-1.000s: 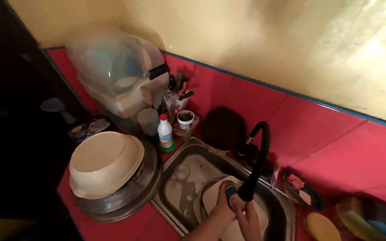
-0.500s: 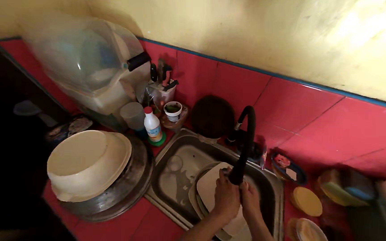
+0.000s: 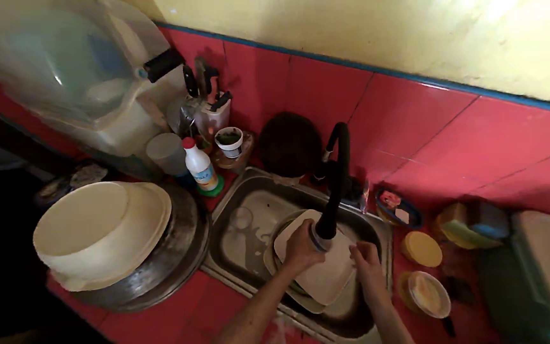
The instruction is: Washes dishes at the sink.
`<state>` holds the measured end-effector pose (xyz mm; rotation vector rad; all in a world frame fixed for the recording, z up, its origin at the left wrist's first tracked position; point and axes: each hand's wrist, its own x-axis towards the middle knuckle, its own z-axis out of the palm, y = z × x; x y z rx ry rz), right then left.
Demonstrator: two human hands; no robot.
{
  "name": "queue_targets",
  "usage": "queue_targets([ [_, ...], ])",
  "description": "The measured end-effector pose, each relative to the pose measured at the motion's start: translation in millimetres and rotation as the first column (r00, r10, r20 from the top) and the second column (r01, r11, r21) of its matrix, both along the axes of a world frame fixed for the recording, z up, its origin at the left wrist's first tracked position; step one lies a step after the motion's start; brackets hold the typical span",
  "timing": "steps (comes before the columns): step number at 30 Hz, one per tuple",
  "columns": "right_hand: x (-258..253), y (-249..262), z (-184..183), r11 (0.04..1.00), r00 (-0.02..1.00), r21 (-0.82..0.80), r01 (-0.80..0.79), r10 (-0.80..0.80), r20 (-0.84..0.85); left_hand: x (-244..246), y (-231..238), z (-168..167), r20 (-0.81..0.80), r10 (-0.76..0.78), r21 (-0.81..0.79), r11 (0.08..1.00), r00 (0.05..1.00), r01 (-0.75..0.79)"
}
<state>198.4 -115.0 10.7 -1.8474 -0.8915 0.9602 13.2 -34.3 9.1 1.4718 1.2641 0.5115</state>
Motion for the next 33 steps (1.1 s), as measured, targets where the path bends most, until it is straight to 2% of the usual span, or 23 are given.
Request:
queue_targets([
  [1,2.8,-7.9,-6.6,0.999,0.998,0.036,0.039,-0.04,0.044,0.4,-3.4,-1.2,-0.042,0.016,0.036,0.999,0.999,-0.014],
  [4,-3.1,-35.3,-19.6,0.984,0.986,0.057,0.168,-0.169,0.013,1.5,-16.0,-8.4,0.161,0.186,-0.088,0.981,0.969,-0.173],
  [5,-9.3,-45.0,-23.0,0.982,0.983,0.048,0.184,-0.183,-0.019,2.5,-19.3,-8.1,0.138,0.173,-0.053,0.985,0.975,-0.167],
  [6,-17.7,-54.7,-24.4,0.984,0.984,0.042,0.175,-0.173,-0.044,3.8,-20.9,-8.0,0.092,0.15,-0.018,0.989,0.984,-0.149],
  [7,-25.6,-65.7,-24.0,0.99,0.989,0.041,0.135,-0.133,-0.064,5.5,-22.3,-9.8,0.111,0.17,-0.037,0.985,0.979,-0.167],
  [9,-40.9,-87.0,-23.9,0.999,0.999,0.043,0.033,-0.031,-0.045,9.5,-21.2,-15.0,0.265,0.319,-0.231,0.937,0.91,-0.262],
  [10,-48.1,-96.1,-25.3,0.999,1.0,0.047,-0.002,0.003,-0.02,10.2,-20.1,-13.5,0.264,0.334,-0.239,0.932,0.905,-0.274],
  [12,-58.8,-110.4,-27.4,0.999,0.999,0.037,-0.031,0.03,0.012,10.9,-17.8,-8.3,0.118,0.233,-0.047,0.972,0.965,-0.229],
  [13,-60.6,-116.2,-28.8,0.999,0.999,0.039,-0.031,0.03,0.036,11.6,-16.9,-7.6,0.117,0.232,-0.036,0.973,0.966,-0.229],
  [15,-61.7,-124.6,-28.7,0.998,0.997,0.053,-0.028,0.024,0.067,12.6,-14.1,-4.8,0.234,0.32,-0.205,0.939,0.918,-0.275],
  [16,-62.2,-128.3,-29.2,0.998,0.997,0.063,-0.025,0.02,0.071,12.9,-13.3,-2.4,0.213,0.31,-0.192,0.943,0.926,-0.272],
  [18,-62.1,-136.4,-33.4,0.996,0.997,0.092,-0.024,0.016,0.079,14.3,-13.9,-1.0,0.095,0.232,-0.05,0.972,0.968,-0.228],
  [21,-55.6,-140.3,-40.3,0.99,0.999,0.143,0.004,-0.011,0.05,16.7,-14.0,-3.8,0.217,0.326,-0.234,0.933,0.92,-0.275],
  [23,-52.4,-137.3,-40.9,0.986,0.997,0.152,0.063,-0.057,-0.045,16.7,-14.2,0.0,0.088,0.22,-0.066,0.975,0.972,-0.214],
  [24,-50.1,-136.8,-40.9,0.985,0.989,0.134,0.107,-0.093,-0.112,16.8,-15.1,-0.6,0.061,0.194,-0.036,0.981,0.979,-0.192],
  [26,-45.3,-132.5,-41.1,0.973,0.956,0.082,0.216,-0.194,-0.222,17.7,-14.9,-5.2,0.18,0.291,-0.191,0.947,0.94,-0.257],
  [27,-43.8,-130.1,-40.3,0.965,0.943,0.068,0.252,-0.229,-0.242,17.5,-15.2,-3.8,0.197,0.314,-0.213,0.938,0.929,-0.272],
  [29,-42.9,-127.4,-37.7,0.966,0.95,0.08,0.247,-0.225,-0.217,16.0,-16.5,-0.8,0.079,0.225,-0.03,0.974,0.971,-0.223],
  [30,-42.3,-128.0,-35.9,0.971,0.959,0.092,0.221,-0.199,-0.201,15.9,-18.0,-2.0,0.058,0.218,0.0,0.976,0.974,-0.218],
  [32,-42.1,-129.7,-35.3,0.976,0.973,0.129,0.173,-0.149,-0.175,16.6,-20.5,-5.2,0.13,0.327,-0.145,0.94,0.936,-0.308],
  [33,-43.7,-129.8,-35.4,0.978,0.978,0.144,0.153,-0.129,-0.165,17.4,-21.4,-5.3,0.122,0.357,-0.163,0.927,0.926,-0.336],
])
